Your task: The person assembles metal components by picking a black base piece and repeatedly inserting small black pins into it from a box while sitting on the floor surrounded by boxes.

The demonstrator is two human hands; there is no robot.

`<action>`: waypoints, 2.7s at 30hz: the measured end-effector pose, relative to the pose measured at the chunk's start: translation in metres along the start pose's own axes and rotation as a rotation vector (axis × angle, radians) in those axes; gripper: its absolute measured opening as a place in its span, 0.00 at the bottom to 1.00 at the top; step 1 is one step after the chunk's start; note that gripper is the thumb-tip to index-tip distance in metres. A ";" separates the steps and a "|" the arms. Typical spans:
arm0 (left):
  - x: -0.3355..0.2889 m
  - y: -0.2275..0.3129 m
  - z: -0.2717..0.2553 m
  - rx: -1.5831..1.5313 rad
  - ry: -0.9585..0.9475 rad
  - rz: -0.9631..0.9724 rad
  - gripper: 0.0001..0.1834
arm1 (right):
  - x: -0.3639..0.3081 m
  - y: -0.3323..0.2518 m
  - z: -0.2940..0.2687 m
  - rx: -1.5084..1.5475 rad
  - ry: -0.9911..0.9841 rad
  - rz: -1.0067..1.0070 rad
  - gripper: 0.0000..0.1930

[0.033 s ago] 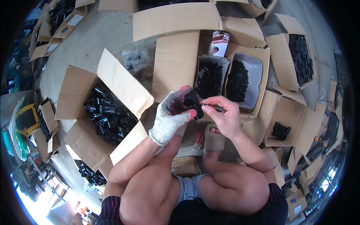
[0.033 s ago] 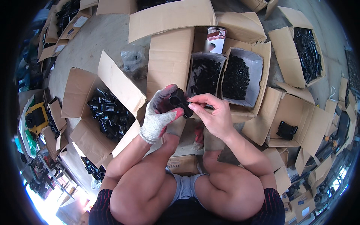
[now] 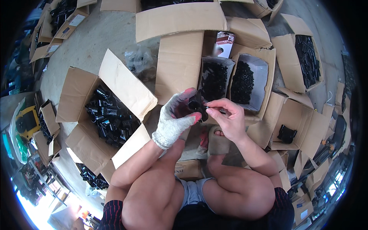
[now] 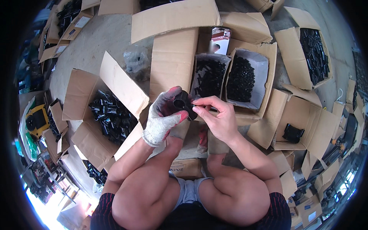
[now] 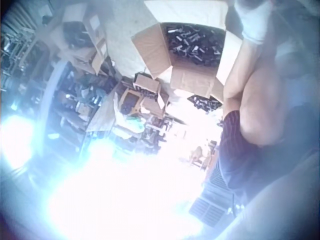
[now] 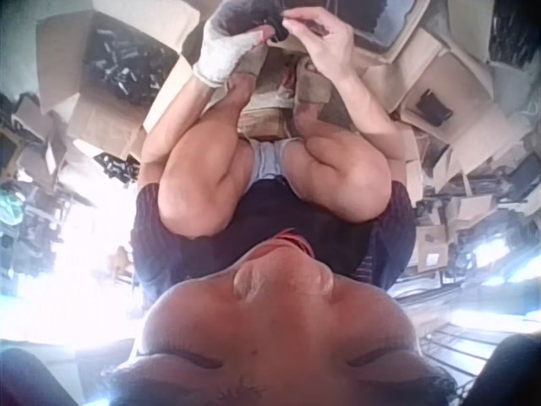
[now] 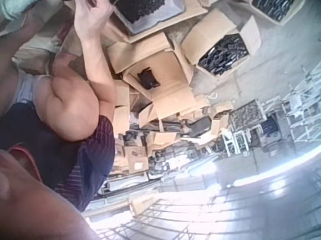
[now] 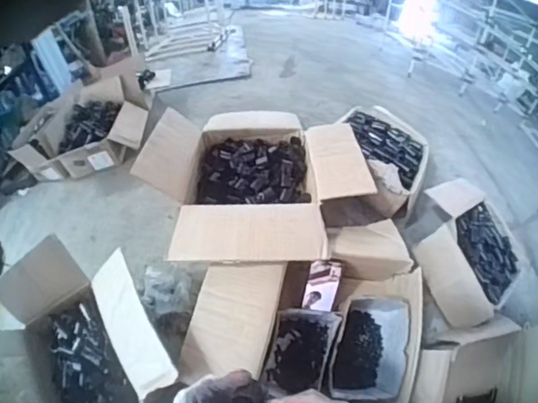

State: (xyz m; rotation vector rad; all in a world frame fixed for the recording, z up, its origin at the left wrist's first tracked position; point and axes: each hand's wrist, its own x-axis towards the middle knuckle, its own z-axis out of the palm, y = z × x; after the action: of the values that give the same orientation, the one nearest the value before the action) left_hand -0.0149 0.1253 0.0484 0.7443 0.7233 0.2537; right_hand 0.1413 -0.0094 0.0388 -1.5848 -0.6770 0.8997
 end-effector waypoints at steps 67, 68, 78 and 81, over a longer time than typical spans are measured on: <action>0.010 -0.045 0.001 0.067 0.018 -0.227 0.17 | 0.073 0.122 -0.133 -1.337 0.031 -0.056 0.05; 0.010 -0.046 0.000 0.068 0.015 -0.228 0.17 | 0.073 0.124 -0.134 -1.351 0.024 -0.064 0.05; 0.009 -0.036 0.006 0.122 0.096 -0.179 0.17 | 0.035 0.035 -0.081 -0.602 0.114 -0.049 0.07; 0.010 -0.028 0.018 0.100 0.116 -0.204 0.16 | 0.003 -0.005 -0.043 -0.428 -0.021 -0.154 0.07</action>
State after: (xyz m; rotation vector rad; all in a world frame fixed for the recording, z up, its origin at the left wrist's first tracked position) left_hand 0.0044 0.1002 0.0332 0.7490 0.9209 0.0757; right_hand 0.1797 -0.0291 0.0466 -1.8683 -1.0432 0.6856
